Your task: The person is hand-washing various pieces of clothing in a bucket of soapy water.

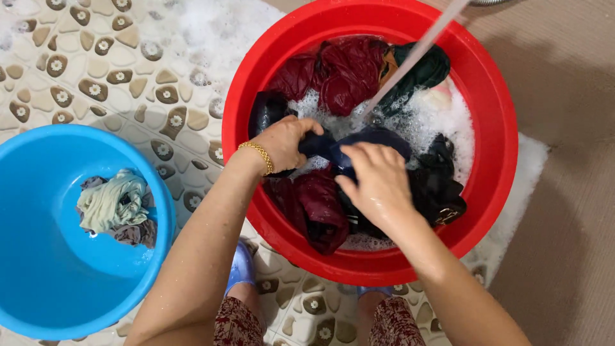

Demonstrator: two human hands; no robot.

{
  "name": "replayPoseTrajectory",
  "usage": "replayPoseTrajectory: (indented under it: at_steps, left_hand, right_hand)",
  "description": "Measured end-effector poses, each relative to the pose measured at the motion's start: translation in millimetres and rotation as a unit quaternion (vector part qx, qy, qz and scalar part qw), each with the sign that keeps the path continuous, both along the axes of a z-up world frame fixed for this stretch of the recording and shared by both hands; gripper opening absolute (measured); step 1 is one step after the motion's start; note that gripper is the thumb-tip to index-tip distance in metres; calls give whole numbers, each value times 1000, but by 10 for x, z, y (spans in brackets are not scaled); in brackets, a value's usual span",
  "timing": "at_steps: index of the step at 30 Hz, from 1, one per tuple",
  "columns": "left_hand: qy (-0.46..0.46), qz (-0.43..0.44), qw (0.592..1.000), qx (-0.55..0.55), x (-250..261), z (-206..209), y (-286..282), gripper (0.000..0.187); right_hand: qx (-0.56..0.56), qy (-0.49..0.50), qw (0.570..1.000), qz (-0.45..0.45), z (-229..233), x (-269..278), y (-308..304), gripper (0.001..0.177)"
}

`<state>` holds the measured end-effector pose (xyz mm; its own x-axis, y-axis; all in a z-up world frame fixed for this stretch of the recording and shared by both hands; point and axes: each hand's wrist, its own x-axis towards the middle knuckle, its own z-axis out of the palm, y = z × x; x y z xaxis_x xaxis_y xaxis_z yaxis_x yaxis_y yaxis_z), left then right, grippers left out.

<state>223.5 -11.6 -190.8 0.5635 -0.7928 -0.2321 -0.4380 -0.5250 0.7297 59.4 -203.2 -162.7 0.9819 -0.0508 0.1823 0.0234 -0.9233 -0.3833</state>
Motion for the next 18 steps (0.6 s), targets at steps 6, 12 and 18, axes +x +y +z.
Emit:
replayPoseTrajectory:
  at_steps: [6,12,18]
  left_hand:
    - [-150,113,980,-62,90,127,43,41]
    - [-198,191,961,13,-119,814,-154,27]
    - [-5,107,987,123,-285,624,-287,73]
  right_hand:
    - [-61,62,996,-27,-451,222,-93,44]
    - [433,184,863,-181,-96,104,-333,34]
    - [567,124,795,-177,-7,-172,12,38]
